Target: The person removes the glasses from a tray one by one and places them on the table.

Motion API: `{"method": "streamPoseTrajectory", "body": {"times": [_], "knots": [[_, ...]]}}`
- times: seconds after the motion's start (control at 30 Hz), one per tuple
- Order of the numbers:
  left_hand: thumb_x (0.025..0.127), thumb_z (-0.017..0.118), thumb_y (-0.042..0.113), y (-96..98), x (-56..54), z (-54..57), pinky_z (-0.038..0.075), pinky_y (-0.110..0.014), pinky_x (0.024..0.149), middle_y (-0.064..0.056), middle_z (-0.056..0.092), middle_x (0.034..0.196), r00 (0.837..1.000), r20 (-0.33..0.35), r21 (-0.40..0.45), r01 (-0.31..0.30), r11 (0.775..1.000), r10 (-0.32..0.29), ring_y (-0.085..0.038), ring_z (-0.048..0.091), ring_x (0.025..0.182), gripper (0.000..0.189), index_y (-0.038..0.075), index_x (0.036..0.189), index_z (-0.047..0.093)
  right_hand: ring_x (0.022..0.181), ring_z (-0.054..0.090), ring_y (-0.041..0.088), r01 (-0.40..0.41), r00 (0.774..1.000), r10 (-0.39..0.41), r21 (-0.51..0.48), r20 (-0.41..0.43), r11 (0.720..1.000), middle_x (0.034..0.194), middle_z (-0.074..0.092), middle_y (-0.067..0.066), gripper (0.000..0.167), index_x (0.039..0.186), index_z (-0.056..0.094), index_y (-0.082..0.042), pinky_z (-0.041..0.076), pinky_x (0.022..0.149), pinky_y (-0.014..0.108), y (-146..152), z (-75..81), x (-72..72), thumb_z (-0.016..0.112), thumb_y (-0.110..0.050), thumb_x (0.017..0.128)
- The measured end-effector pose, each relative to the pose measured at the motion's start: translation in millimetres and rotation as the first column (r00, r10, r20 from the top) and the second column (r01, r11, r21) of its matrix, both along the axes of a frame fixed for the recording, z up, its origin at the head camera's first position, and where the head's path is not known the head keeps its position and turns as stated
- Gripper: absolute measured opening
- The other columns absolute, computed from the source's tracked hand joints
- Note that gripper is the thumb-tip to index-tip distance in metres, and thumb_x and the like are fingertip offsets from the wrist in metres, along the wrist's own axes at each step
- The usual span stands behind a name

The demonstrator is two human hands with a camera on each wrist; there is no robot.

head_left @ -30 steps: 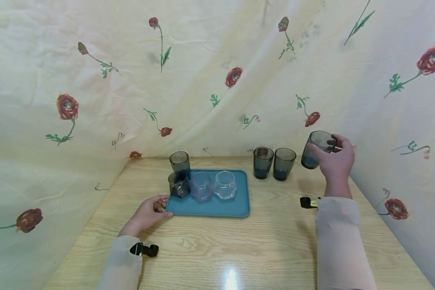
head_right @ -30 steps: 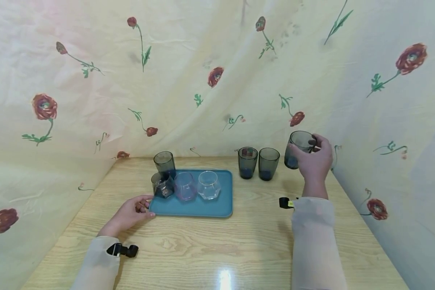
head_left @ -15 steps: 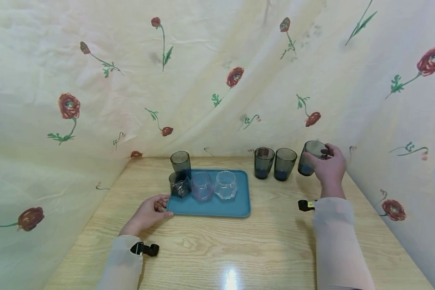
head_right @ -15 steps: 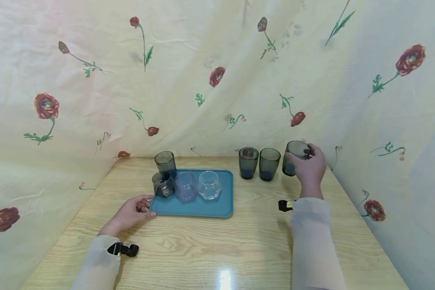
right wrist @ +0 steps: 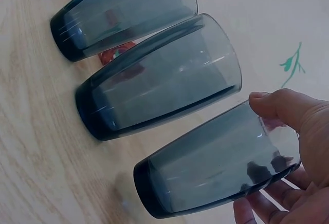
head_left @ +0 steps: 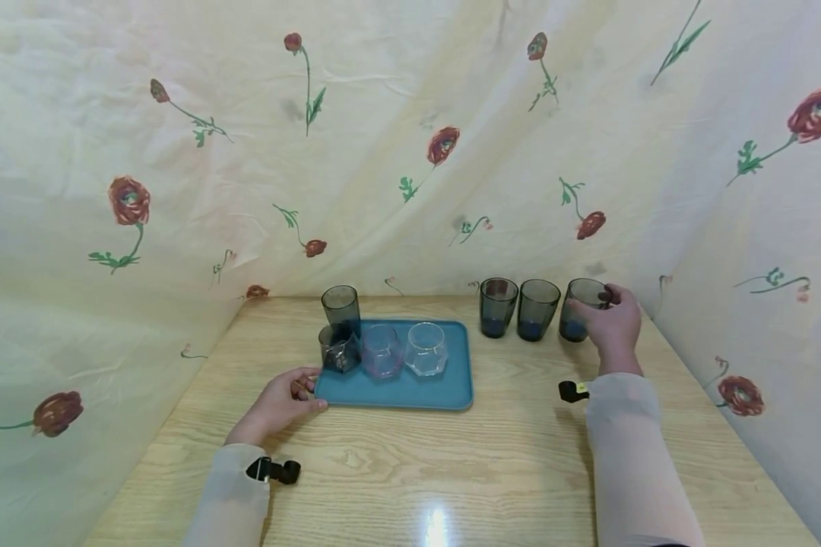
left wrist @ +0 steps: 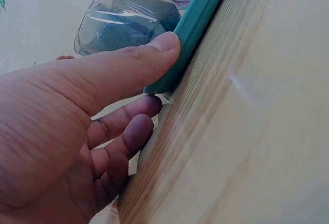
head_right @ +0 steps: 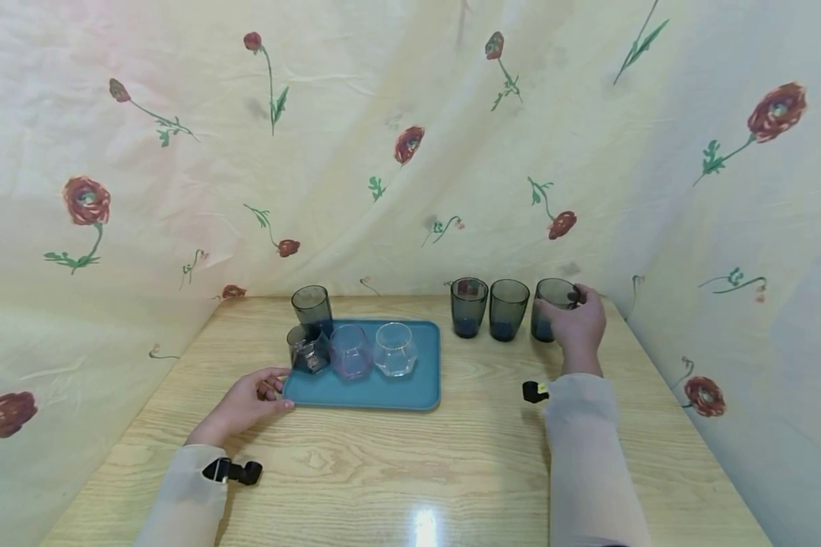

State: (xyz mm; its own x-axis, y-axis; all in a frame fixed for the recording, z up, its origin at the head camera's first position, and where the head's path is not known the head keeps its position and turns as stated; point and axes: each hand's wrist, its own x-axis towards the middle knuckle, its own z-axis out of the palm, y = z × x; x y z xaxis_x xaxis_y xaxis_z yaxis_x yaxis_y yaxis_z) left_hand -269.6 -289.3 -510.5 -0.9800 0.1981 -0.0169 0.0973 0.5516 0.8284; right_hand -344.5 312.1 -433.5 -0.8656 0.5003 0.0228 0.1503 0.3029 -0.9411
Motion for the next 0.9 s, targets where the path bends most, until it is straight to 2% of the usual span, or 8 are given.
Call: {"method": "streamPoseTrajectory", "body": {"times": [0.4, 0.9], "knots": [[0.088, 0.088, 0.019, 0.6, 0.0, 0.1, 0.048, -0.033, 0.074, -0.007, 0.062, 0.109, 1.0, 0.0, -0.001, -0.004, 1.0, 0.004, -0.023, 0.055, 0.085, 0.067, 0.012, 0.148, 0.06, 0.146, 0.036, 0.03, -0.012, 1.0, 0.012, 0.001, 0.002, 1.0, 0.159, 0.042, 0.009, 0.1, 0.166, 0.03, -0.017, 0.04, 0.113, 0.047, -2.5, -10.9, -4.3, 0.086, -0.044, 0.087], [0.088, 0.088, 0.02, 0.4, 0.7, 0.7, 0.049, -0.032, 0.074, -0.007, 0.062, 0.109, 1.0, -0.007, -0.002, 0.009, 1.0, -0.009, -0.023, 0.055, 0.085, 0.068, 0.011, 0.149, 0.059, 0.148, 0.034, 0.033, -0.04, 0.999, 0.04, -0.008, -0.018, 0.999, 0.16, 0.04, 0.012, 0.098, 0.167, 0.025, -0.015, 0.037, 0.116, 0.05, -3.4, -10.4, -1.0, 0.083, -0.038, 0.092]]}}
